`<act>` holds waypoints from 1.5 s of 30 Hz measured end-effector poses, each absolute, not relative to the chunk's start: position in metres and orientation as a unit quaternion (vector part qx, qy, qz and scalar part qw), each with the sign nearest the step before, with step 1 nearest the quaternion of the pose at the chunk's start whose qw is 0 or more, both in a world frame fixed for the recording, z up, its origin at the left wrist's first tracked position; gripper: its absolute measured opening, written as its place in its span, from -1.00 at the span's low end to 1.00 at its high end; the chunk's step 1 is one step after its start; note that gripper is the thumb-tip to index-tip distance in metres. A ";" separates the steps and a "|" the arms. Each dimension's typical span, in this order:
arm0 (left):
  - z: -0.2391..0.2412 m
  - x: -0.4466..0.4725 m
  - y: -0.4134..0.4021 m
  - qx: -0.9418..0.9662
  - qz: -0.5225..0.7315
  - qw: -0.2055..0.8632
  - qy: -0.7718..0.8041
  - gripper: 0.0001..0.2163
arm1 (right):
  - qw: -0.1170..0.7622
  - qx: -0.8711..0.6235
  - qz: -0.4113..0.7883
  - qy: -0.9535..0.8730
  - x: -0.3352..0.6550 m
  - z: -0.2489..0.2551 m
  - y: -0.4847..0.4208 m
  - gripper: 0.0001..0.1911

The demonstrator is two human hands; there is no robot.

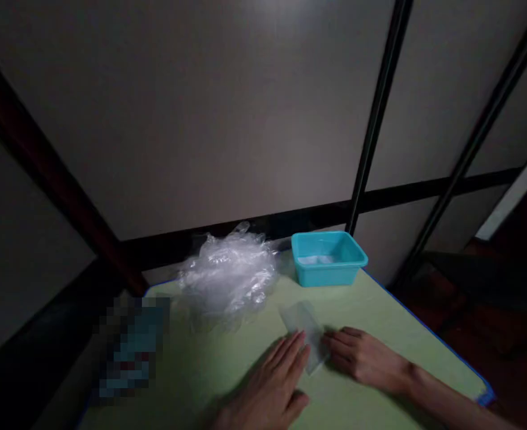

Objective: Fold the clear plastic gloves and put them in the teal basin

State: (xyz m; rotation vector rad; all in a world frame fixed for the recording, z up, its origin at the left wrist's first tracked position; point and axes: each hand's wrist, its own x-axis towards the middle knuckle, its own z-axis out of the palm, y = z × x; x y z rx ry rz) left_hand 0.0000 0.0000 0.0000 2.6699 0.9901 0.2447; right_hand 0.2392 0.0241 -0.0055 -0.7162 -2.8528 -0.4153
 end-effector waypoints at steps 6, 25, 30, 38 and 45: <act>-0.003 0.001 0.006 0.870 0.156 0.199 0.423 -0.50 | 0.097 -0.272 -0.075 -0.954 0.235 -0.005 0.019 -0.78; -0.017 0.022 0.029 0.714 0.334 0.308 0.532 -0.60 | 0.263 -0.404 0.273 -0.832 0.222 0.008 0.053 -0.84; -0.022 0.027 0.041 0.621 0.418 0.395 0.532 -0.59 | 0.302 -0.442 0.301 -0.789 0.208 0.001 0.070 -0.85; -0.021 0.028 0.059 0.554 0.434 0.446 0.553 -0.48 | 0.346 -0.504 0.313 -0.727 0.197 -0.018 0.087 -0.88; -0.020 0.029 0.065 0.509 0.411 0.481 0.583 -0.43 | 0.378 -0.517 0.290 -0.711 0.203 -0.014 0.078 -0.85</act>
